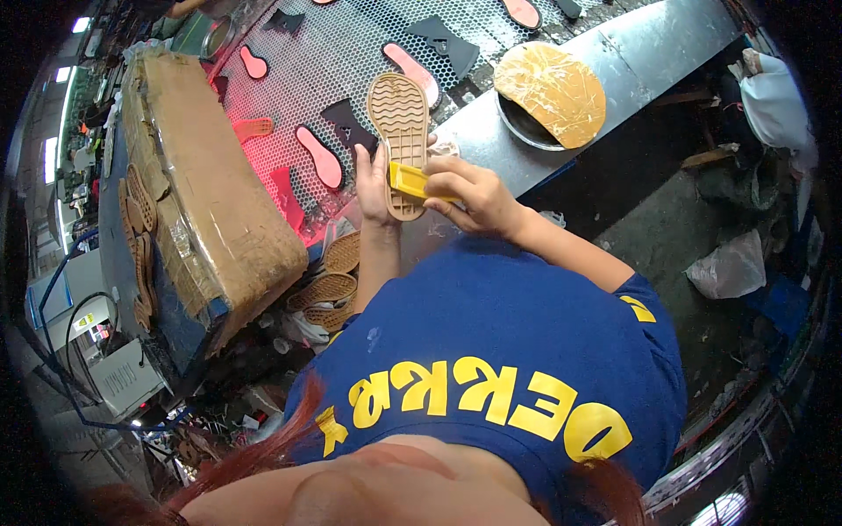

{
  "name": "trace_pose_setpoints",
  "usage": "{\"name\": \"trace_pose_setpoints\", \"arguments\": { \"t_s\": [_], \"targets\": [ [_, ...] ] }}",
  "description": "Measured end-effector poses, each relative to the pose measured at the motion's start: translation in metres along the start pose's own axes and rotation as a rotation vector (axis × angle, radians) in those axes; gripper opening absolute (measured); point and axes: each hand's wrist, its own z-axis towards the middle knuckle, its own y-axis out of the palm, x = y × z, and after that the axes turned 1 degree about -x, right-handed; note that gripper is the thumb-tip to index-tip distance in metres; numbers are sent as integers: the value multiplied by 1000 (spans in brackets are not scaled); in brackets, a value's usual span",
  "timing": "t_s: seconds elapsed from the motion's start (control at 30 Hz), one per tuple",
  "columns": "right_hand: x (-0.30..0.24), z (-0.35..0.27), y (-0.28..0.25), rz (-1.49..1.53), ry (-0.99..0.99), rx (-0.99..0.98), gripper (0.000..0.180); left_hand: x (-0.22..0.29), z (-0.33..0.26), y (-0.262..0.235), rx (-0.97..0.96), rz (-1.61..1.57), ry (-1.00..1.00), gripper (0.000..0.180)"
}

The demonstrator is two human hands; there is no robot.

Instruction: The person repeatedly picks up brown shoe soles from a conveyor belt and applies a yellow adhesive to the textured underside using a yellow scraper. They dip the scraper into a container of adhesive, spread it across the sole, and place the treated sole back onto the belt. The process is repeated for multiple soles throughout the clip.

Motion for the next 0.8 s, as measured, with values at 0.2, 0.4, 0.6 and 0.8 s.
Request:
{"name": "trace_pose_setpoints", "arguments": {
  "t_s": [0.2, 0.4, 0.6, 0.8],
  "targets": [
    [-7, -6, -5, 72, -3, -103, 23, 5, 7, -8, -97, -74, -34, 82],
    [-9, 1, -18, 146, 3, -184, 20, 8, 6, -1, -83, -54, -133, 86],
    [-2, 4, -28, 303, 65, -258, 20, 9, 7, 4, -85, 28, -226, 88],
    [8, 14, -43, 507, 176, -401, 15, 6, 8, 6, -94, -114, -323, 89]
  ]
}}
